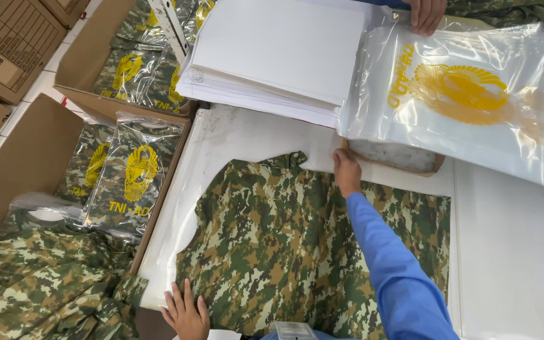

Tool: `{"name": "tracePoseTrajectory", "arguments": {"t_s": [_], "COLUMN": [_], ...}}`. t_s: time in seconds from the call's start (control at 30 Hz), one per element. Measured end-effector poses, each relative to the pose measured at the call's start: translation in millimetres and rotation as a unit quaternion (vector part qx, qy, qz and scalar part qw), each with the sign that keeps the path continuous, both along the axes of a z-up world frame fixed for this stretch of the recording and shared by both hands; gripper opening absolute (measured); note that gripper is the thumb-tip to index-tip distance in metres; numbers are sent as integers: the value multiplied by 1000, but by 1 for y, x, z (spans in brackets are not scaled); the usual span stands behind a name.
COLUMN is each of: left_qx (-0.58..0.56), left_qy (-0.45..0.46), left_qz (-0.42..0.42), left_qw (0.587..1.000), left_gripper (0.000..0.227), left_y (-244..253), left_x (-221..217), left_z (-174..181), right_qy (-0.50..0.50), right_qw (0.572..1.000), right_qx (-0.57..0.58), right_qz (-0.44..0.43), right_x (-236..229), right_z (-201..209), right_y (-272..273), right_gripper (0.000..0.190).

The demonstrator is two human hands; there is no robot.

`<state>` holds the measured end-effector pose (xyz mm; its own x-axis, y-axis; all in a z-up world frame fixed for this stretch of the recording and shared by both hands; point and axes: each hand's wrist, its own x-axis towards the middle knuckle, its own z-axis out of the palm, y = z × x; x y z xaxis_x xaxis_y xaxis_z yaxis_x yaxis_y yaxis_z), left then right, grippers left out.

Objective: The person folds camouflage-patterned shirts on a white table, inserts them into clear plastic bags along with a white paper sheet, and places the bagged items into cardboard boxes.

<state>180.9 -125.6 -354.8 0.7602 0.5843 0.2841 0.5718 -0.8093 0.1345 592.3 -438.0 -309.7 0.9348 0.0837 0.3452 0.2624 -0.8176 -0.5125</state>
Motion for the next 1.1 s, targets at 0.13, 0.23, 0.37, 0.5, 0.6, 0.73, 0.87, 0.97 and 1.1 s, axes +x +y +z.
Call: {"name": "tracePoseTrajectory", "arguments": {"t_s": [0.13,0.23,0.37,0.5,0.6,0.73,0.87,0.97,1.1], "left_qx": [46,42,44,52,85,14,-159,-187,-169], "left_qy": [10,38,27,20,62,36,8,14,-67], "left_qz": [9,37,42,41,68,128,-3,-82,-205], "left_qw": [999,998,998,998,992,991,987,979,962], "left_gripper": [49,49,49,49,45,39,46,51,39], "left_y": [-3,-1,-2,-4,-3,-13,-9,-14,-36], "left_x": [3,5,4,6,9,38,79,124,186], "left_z": [2,-2,-2,1,-1,22,40,70,120], "right_qy": [149,118,10,131,215,72,25,41,77], "right_qw": [986,988,998,989,931,982,996,993,995], "right_qx": [71,28,4,-61,290,177,84,102,68], "right_qz": [39,94,63,15,-45,-12,8,46,0], "right_x": [9,25,41,65,42,57,9,-51,-138], "right_z": [-2,-40,-29,-6,66,22,42,52,38], "right_y": [37,42,33,22,36,20,9,-3,-36], "right_gripper": [8,7,9,20,14,14,11,25,22]}}
